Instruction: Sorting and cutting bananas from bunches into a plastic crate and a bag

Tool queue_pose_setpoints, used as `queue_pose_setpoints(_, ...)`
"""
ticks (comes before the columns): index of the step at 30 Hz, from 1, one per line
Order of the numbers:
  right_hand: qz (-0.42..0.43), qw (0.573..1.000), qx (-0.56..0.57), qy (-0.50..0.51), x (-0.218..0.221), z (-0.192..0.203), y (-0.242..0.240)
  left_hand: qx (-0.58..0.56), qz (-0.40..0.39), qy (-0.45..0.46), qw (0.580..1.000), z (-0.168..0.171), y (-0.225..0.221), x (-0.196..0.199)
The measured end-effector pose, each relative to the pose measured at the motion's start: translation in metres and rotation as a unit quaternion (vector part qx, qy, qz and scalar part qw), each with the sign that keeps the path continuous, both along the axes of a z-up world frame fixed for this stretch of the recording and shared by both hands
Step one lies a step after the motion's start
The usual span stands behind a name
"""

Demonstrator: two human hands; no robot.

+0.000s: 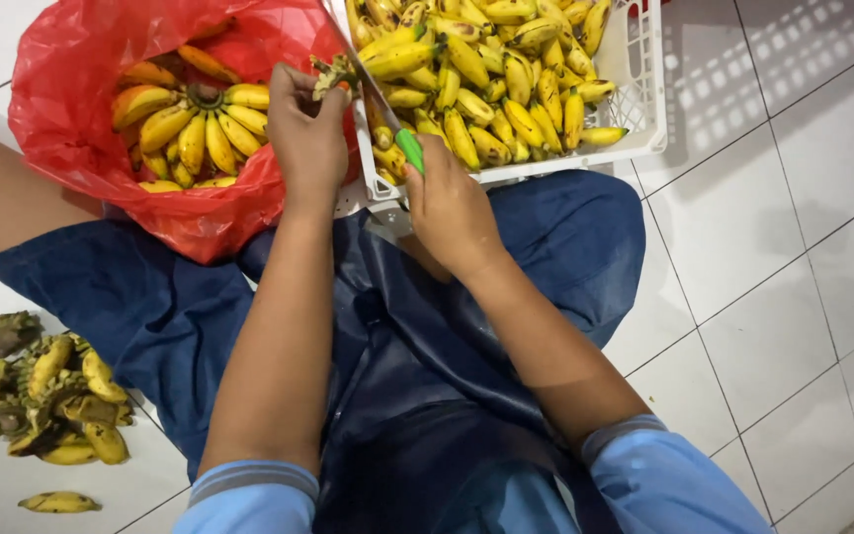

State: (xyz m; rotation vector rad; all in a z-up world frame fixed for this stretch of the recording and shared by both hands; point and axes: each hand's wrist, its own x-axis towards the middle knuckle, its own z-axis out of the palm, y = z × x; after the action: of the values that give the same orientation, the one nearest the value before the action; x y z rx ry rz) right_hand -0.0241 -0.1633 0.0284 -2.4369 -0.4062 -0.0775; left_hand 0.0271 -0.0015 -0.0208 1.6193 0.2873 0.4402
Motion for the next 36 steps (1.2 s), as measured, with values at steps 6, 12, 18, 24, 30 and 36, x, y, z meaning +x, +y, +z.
queue_pose_setpoints(6,-0.023,0.997,-0.055,0.049,-0.001,0.011,0.010,0.006,0.006,0.004,1.000,0.004,-0.006,-0.003)
queue_pose_setpoints(12,-0.020,0.995,-0.095,0.034,0.006,0.003,0.006,0.024,0.019,0.042,0.999,0.006,-0.009,-0.003)
queue_pose_setpoints(18,0.001,0.992,-0.103,0.071,0.016,0.010,0.010,0.021,0.004,0.060,0.998,0.010,-0.004,-0.003)
queue_pose_setpoints(24,-0.026,0.983,-0.148,0.106,0.034,-0.004,0.030,0.055,-0.007,0.038,0.998,0.003,0.001,-0.003)
queue_pose_setpoints(30,-0.025,0.991,-0.117,0.068,0.053,-0.027,0.047,0.068,-0.036,0.046,0.996,-0.010,0.013,-0.002)
queue_pose_setpoints(36,-0.034,0.985,-0.092,0.142,0.043,-0.018,0.037,-0.002,-0.066,0.006,0.998,-0.019,0.017,-0.003)
